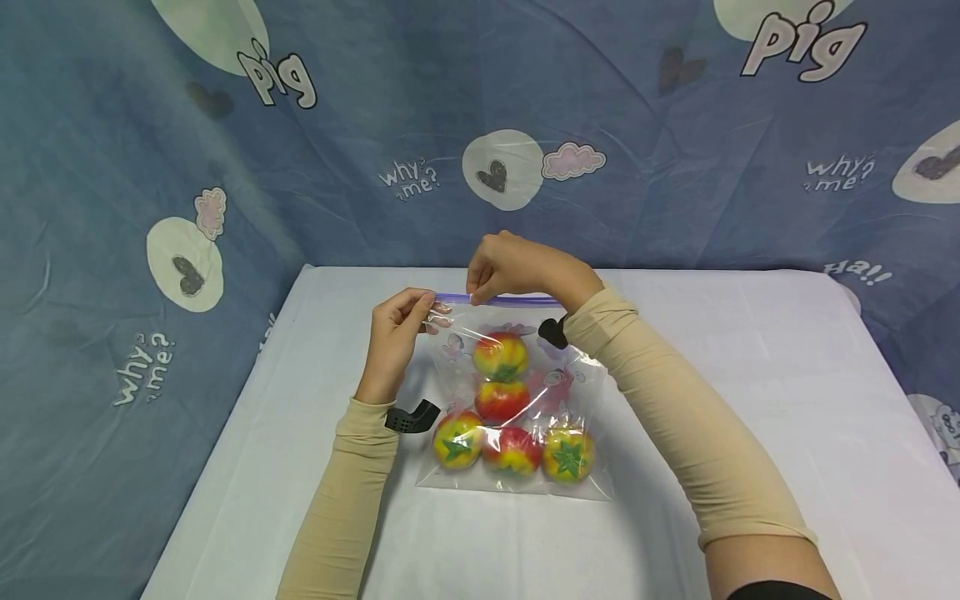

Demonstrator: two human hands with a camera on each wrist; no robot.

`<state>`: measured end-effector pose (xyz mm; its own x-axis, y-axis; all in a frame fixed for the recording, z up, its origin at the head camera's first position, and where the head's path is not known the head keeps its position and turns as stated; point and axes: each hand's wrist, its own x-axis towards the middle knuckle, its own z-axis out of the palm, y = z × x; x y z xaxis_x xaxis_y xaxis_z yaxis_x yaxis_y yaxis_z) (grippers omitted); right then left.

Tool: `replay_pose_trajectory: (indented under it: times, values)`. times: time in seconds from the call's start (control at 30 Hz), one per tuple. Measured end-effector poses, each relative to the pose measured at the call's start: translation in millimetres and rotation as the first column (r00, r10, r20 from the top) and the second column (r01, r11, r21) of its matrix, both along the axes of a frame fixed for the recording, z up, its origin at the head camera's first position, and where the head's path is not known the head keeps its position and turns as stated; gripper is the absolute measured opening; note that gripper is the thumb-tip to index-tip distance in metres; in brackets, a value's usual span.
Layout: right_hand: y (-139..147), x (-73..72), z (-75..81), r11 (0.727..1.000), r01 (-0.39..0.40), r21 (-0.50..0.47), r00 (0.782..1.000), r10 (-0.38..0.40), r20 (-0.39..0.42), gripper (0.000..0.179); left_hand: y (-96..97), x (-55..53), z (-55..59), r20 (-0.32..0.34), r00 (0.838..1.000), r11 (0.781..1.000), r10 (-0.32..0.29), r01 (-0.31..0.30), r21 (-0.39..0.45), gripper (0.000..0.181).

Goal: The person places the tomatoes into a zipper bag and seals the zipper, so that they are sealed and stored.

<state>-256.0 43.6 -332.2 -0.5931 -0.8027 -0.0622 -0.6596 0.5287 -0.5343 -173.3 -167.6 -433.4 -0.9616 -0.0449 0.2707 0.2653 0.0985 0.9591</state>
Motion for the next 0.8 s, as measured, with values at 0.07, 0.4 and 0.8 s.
replay_pose_trajectory:
  times: [0.07, 0.4, 0.8]
  values:
    - [0.6, 0.2, 0.3, 1.0, 0.001, 0.003, 1.0, -0.001, 0.001, 0.007, -1.0, -1.5, -2.6, -0.011, 1.0, 1.0, 0.003, -0.003, -0.006, 0.028]
    - [3.9, -0.3, 0.2, 1.0, 0.01, 0.001, 1.0, -0.01, 0.023, 0.006, -2.5, -1.6, -3.0, -0.023, 1.0, 1.0, -0.002, 0.001, -0.017, 0.027]
    - [8.0, -1.1, -1.7, 1.0, 0.014, 0.007, 1.0, -0.014, 0.026, 0.006, -2.9, -1.8, -3.6, -0.018, 1.0, 1.0, 0.005, -0.005, -0.008, 0.028]
